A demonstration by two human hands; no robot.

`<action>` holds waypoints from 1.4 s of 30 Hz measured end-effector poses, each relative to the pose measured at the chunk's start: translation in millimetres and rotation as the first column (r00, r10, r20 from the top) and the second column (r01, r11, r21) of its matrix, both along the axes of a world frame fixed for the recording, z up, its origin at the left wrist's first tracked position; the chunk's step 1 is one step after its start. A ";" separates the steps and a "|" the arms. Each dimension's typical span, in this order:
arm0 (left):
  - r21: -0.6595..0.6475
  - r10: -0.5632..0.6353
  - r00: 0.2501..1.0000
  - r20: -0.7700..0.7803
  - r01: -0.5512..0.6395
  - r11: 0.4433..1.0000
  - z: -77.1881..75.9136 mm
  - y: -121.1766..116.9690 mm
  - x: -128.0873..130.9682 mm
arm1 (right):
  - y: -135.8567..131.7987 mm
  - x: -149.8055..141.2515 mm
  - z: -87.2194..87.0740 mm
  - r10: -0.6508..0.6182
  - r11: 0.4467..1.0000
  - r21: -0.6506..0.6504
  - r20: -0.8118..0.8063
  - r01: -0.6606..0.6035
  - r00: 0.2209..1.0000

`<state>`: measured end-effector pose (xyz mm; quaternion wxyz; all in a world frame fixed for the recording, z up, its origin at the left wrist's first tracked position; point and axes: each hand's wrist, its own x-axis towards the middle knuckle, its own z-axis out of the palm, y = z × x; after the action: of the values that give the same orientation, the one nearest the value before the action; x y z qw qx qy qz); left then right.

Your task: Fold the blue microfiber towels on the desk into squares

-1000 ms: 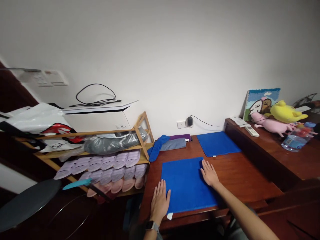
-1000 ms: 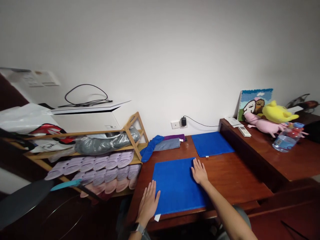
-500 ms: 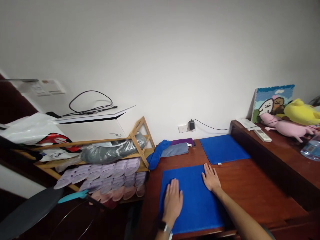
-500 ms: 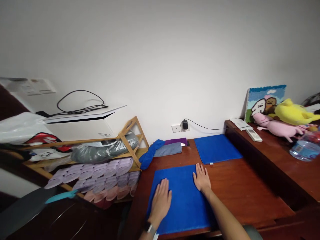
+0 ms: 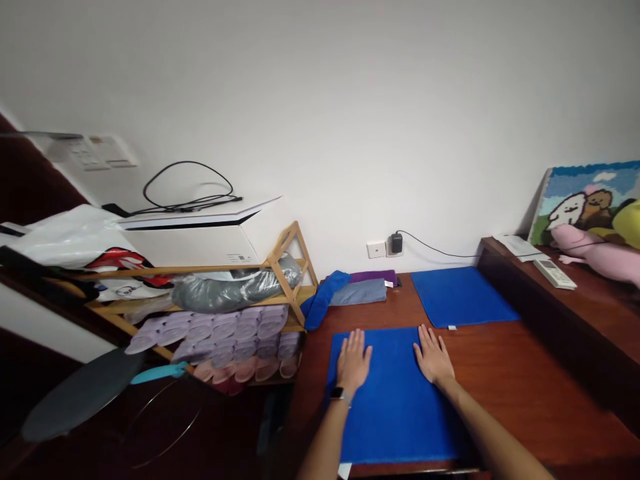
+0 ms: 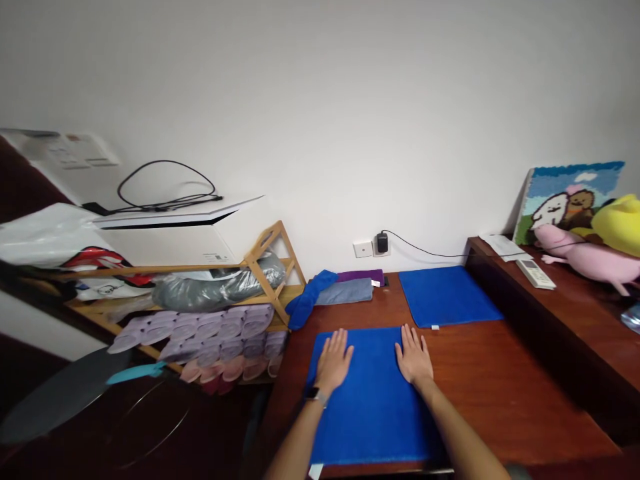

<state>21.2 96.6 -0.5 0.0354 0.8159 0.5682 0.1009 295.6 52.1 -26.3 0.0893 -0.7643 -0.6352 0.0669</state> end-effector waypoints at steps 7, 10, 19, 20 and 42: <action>0.026 0.082 0.996 -0.035 -0.081 0.996 2.2 2.3 -59.4 | 2.6 2.8 5.4 -0.008 0.997 -0.071 0.013 0.009 1.000; 0.031 0.086 0.996 -0.025 -0.085 0.996 3.1 0.7 -51.8 | -3.5 2.7 12.8 -0.008 0.996 -0.091 -0.003 0.007 1.000; 0.061 0.087 0.996 -0.030 -0.086 0.994 0.5 7.0 -57.3 | -45.9 -10.9 11.9 0.033 0.998 -0.057 0.008 -0.033 0.999; 0.075 0.086 0.996 -0.038 -0.083 0.994 0.9 7.6 -58.0 | -46.9 -12.4 13.1 0.029 0.998 -0.054 0.001 -0.029 1.000; 0.015 0.074 0.996 -0.043 -0.074 0.997 -5.3 -38.3 -47.8 | -46.4 -9.9 4.5 0.045 0.999 -0.007 -0.049 -0.046 0.998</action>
<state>-26.6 58.3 -5.8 0.0137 0.7965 0.5979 0.0884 285.7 5.7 -21.7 0.1001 -0.7481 -0.6498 0.0902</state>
